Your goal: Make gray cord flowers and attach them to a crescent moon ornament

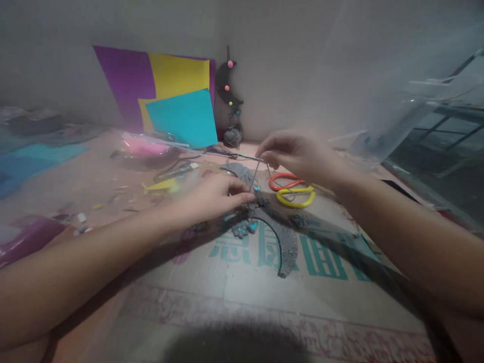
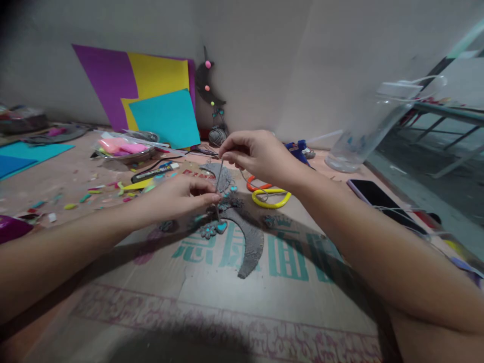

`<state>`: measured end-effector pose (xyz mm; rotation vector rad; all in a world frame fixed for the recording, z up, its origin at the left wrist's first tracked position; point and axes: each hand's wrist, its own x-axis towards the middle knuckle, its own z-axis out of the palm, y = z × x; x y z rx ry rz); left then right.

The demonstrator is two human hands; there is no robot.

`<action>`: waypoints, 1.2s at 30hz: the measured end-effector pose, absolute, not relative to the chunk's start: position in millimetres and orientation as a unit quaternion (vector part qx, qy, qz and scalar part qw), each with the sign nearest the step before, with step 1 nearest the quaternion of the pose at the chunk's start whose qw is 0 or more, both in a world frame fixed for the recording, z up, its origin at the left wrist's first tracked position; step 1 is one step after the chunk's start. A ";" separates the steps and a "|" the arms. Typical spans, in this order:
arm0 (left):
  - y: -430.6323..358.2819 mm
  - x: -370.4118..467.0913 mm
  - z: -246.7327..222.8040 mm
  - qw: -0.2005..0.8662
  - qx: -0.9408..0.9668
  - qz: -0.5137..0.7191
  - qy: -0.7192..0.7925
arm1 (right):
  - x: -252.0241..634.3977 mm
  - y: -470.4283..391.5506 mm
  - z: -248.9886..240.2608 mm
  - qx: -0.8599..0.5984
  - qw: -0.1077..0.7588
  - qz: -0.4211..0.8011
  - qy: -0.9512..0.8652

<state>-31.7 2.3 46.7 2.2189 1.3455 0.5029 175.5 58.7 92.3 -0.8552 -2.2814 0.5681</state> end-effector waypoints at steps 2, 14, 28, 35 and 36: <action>9.1 -33.4 41.9 0.220 0.815 0.180 0.504 | 171.6 71.3 86.2 -0.330 0.304 0.192 -0.873; 15.9 -42.1 39.9 0.186 0.825 0.170 0.507 | 165.7 90.3 71.9 -0.340 0.309 0.233 -0.857; 17.5 -39.5 30.8 0.292 0.779 0.135 0.538 | 157.5 91.5 72.9 -0.335 0.320 0.237 -0.854; 18.7 -47.2 37.1 0.169 0.819 0.146 0.529 | 152.7 107.6 61.7 -0.341 0.293 0.228 -0.864; 18.4 -49.1 39.3 0.155 0.827 0.136 0.524 | 152.1 109.5 60.7 -0.343 0.289 0.231 -0.864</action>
